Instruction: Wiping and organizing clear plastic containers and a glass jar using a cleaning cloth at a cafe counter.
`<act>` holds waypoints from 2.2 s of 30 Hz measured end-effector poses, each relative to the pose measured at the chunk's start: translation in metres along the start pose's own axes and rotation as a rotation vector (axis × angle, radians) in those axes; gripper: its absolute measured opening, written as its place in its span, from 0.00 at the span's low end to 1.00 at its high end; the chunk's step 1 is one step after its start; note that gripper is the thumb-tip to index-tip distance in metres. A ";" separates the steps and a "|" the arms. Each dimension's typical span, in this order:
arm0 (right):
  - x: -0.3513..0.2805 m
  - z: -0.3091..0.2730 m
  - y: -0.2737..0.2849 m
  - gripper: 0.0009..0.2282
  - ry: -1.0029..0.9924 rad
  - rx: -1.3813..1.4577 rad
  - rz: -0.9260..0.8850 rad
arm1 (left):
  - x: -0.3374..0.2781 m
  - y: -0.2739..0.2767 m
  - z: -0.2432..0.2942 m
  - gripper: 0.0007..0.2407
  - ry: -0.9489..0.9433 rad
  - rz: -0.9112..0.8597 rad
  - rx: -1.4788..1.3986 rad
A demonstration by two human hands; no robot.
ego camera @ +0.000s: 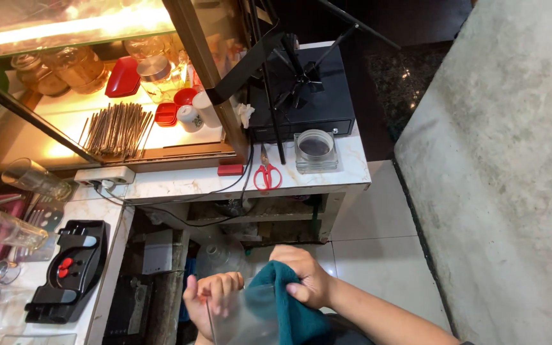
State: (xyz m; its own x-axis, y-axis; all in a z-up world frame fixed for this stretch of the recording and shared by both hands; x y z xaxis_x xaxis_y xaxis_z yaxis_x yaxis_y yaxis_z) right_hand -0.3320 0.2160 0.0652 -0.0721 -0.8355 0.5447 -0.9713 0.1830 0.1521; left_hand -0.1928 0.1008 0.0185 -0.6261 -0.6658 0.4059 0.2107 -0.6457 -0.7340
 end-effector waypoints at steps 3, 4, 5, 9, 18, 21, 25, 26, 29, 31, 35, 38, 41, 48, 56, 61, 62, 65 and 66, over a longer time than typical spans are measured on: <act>0.008 -0.025 -0.005 0.24 -0.103 0.009 -0.021 | -0.003 0.015 -0.012 0.31 0.053 0.051 0.103; 0.002 -0.026 -0.006 0.23 -0.129 0.020 0.046 | -0.006 0.019 -0.015 0.30 0.049 0.047 0.214; -0.005 -0.026 -0.009 0.23 -0.156 0.031 0.116 | -0.009 0.024 -0.017 0.29 0.047 0.040 0.325; -0.022 -0.015 -0.004 0.24 -0.254 0.036 0.220 | -0.012 0.010 -0.021 0.28 0.080 0.030 0.238; -0.036 -0.013 0.013 0.27 -0.160 0.094 0.079 | -0.010 -0.019 -0.035 0.30 0.127 -0.079 -0.046; -0.059 0.026 -0.011 0.29 -0.216 0.324 0.080 | -0.019 -0.024 -0.054 0.30 0.214 0.100 -0.352; -0.099 0.089 -0.028 0.31 -0.218 1.010 0.541 | -0.032 -0.036 -0.074 0.28 0.310 -0.011 -0.456; -0.100 0.094 -0.037 0.28 -0.315 1.262 0.589 | -0.033 -0.021 -0.077 0.26 0.293 0.025 -0.441; -0.095 0.085 -0.024 0.29 -0.436 1.263 0.516 | -0.036 0.001 -0.065 0.24 0.254 0.118 -0.404; -0.101 0.088 -0.006 0.24 -0.541 0.868 0.469 | -0.017 -0.024 -0.041 0.27 0.217 -0.007 0.021; -0.062 0.012 0.019 0.23 -0.333 0.073 0.311 | -0.007 -0.041 -0.026 0.30 0.132 -0.299 0.612; -0.059 0.019 0.013 0.22 -0.484 0.229 0.391 | -0.038 0.041 -0.036 0.26 0.219 -0.052 0.532; -0.025 -0.033 0.000 0.19 -0.503 0.048 0.284 | -0.037 0.049 -0.034 0.22 0.249 -0.054 0.471; -0.029 -0.033 -0.033 0.24 -0.135 -0.015 0.217 | -0.048 0.045 0.025 0.24 -0.024 -0.189 0.495; -0.006 -0.038 -0.047 0.23 -0.068 0.221 0.005 | -0.048 0.003 0.068 0.26 -0.184 -0.216 0.162; -0.002 -0.031 -0.056 0.23 -0.263 0.505 0.054 | -0.056 0.042 0.041 0.24 -0.135 -0.012 -0.171; -0.004 -0.032 -0.056 0.23 -0.263 0.549 0.097 | -0.057 0.052 0.034 0.23 -0.142 0.061 -0.350; -0.032 0.023 -0.060 0.23 -0.272 0.588 0.259 | -0.053 0.058 0.011 0.25 0.051 0.204 -0.163; -0.024 0.019 -0.050 0.23 -0.267 0.586 0.260 | -0.045 0.052 0.010 0.25 0.051 0.198 -0.163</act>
State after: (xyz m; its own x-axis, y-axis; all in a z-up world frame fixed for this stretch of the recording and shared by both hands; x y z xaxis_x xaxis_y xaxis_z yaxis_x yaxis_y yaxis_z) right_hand -0.2861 0.2171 0.0282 -0.2998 -0.9149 0.2703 -0.8718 0.1477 -0.4671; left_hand -0.1461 0.0938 -0.0327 -0.6228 -0.7505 0.2210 0.2114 -0.4334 -0.8761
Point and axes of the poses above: each hand's wrist, its own x-axis towards the middle knuckle, its own y-axis out of the back of the hand, z = x × y, the point moved 9 cm from there along x, towards the middle knuckle, and after that the axes turned 7 degrees about -y, right-handed, at the moved point
